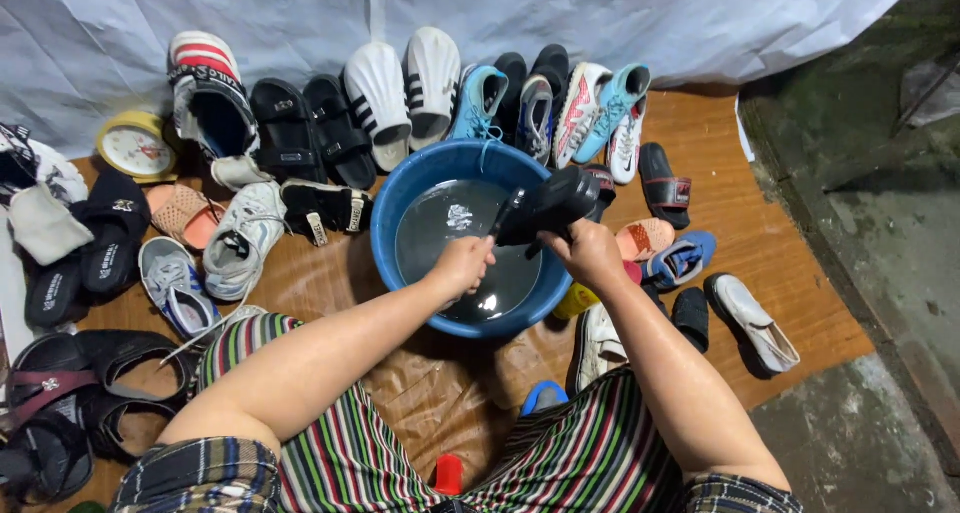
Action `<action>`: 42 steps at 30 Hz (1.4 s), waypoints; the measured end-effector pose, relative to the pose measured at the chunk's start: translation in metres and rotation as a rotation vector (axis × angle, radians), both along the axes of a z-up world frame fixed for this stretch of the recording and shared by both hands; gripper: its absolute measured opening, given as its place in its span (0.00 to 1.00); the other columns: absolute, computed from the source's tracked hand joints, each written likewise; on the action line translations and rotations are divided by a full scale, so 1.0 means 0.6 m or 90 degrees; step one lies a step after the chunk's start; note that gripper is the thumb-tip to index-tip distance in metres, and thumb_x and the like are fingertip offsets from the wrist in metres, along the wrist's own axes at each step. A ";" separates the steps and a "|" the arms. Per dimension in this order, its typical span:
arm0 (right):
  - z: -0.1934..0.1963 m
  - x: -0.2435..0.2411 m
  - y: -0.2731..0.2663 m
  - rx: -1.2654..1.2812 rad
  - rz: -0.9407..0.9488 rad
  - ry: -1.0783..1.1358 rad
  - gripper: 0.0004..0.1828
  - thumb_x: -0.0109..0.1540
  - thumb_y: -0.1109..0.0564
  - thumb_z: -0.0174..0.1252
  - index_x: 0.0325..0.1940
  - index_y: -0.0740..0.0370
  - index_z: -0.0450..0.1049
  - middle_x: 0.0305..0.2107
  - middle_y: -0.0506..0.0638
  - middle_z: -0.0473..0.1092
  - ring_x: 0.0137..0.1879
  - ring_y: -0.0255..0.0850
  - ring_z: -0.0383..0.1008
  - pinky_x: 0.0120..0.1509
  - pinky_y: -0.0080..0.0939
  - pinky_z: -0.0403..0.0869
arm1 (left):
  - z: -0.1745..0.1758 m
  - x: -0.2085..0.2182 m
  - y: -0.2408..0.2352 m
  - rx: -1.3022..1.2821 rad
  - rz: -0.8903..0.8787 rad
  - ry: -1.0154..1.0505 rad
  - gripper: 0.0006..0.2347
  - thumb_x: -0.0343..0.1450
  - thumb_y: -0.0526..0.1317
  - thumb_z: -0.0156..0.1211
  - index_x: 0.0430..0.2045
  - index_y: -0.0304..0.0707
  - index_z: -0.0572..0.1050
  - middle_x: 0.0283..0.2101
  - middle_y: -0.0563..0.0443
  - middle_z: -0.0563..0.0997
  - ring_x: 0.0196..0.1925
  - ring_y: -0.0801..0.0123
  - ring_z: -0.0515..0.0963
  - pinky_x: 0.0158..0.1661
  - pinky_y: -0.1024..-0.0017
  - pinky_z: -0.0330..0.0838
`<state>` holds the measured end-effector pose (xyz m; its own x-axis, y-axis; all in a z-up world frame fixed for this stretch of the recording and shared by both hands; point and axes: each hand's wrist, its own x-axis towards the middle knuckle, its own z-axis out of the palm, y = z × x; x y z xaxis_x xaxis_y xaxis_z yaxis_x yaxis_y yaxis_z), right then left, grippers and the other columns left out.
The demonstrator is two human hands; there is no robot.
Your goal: The person sits on the floor surrounded by various shoes and scrubs a black sandal with a brush in a blue basin of water. They clean the sole and upper parts of the sandal, then rinse it in the water.
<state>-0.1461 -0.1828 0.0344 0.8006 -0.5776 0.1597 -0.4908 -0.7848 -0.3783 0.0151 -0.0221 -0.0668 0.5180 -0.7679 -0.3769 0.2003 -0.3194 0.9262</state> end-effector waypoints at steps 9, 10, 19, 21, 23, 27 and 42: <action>0.007 0.005 0.006 -0.012 0.000 0.047 0.19 0.60 0.42 0.64 0.28 0.58 0.73 0.25 0.56 0.77 0.38 0.56 0.80 0.43 0.54 0.77 | 0.064 -0.033 -0.003 -0.147 -0.082 -0.019 0.16 0.78 0.42 0.48 0.26 0.30 0.78 0.14 0.45 0.75 0.14 0.69 0.75 0.14 0.76 0.74; 0.009 0.004 0.005 -0.013 0.003 0.045 0.19 0.60 0.42 0.64 0.28 0.58 0.73 0.25 0.56 0.77 0.38 0.56 0.80 0.43 0.54 0.77 | 0.053 -0.027 0.001 -0.148 -0.080 -0.021 0.16 0.78 0.42 0.48 0.26 0.30 0.78 0.14 0.45 0.75 0.14 0.69 0.75 0.14 0.76 0.74; 0.049 -0.004 0.008 0.026 -0.036 0.035 0.16 0.63 0.43 0.65 0.30 0.57 0.76 0.27 0.53 0.79 0.37 0.53 0.81 0.43 0.47 0.78 | 0.024 0.013 0.000 -0.052 -0.038 -0.059 0.15 0.79 0.42 0.46 0.39 0.26 0.77 0.16 0.42 0.76 0.13 0.66 0.77 0.11 0.72 0.77; 0.045 -0.005 0.010 0.040 -0.023 0.024 0.17 0.62 0.43 0.65 0.30 0.58 0.76 0.26 0.55 0.78 0.38 0.56 0.81 0.43 0.50 0.78 | 0.069 0.000 0.008 -0.156 -0.057 -0.087 0.14 0.79 0.44 0.48 0.40 0.30 0.77 0.16 0.46 0.76 0.14 0.68 0.77 0.14 0.75 0.76; 0.046 -0.001 0.017 0.028 -0.018 0.031 0.17 0.62 0.43 0.65 0.30 0.59 0.75 0.27 0.57 0.78 0.38 0.57 0.80 0.43 0.52 0.78 | 0.055 -0.021 0.004 -0.159 -0.059 -0.075 0.14 0.79 0.44 0.47 0.39 0.32 0.77 0.16 0.45 0.75 0.13 0.68 0.77 0.14 0.76 0.75; 0.046 -0.005 0.014 0.009 -0.020 0.033 0.17 0.62 0.44 0.65 0.31 0.59 0.75 0.27 0.57 0.78 0.39 0.58 0.80 0.43 0.52 0.77 | -0.013 -0.035 0.001 -0.025 -0.031 -0.035 0.15 0.78 0.44 0.47 0.35 0.30 0.77 0.15 0.43 0.75 0.12 0.65 0.76 0.11 0.73 0.73; 0.036 -0.008 0.004 -0.016 -0.027 0.025 0.17 0.62 0.42 0.64 0.33 0.58 0.73 0.26 0.57 0.77 0.39 0.56 0.80 0.44 0.54 0.77 | -0.056 -0.049 -0.007 -0.069 0.010 -0.042 0.18 0.79 0.46 0.46 0.26 0.32 0.78 0.13 0.45 0.75 0.11 0.67 0.75 0.11 0.74 0.71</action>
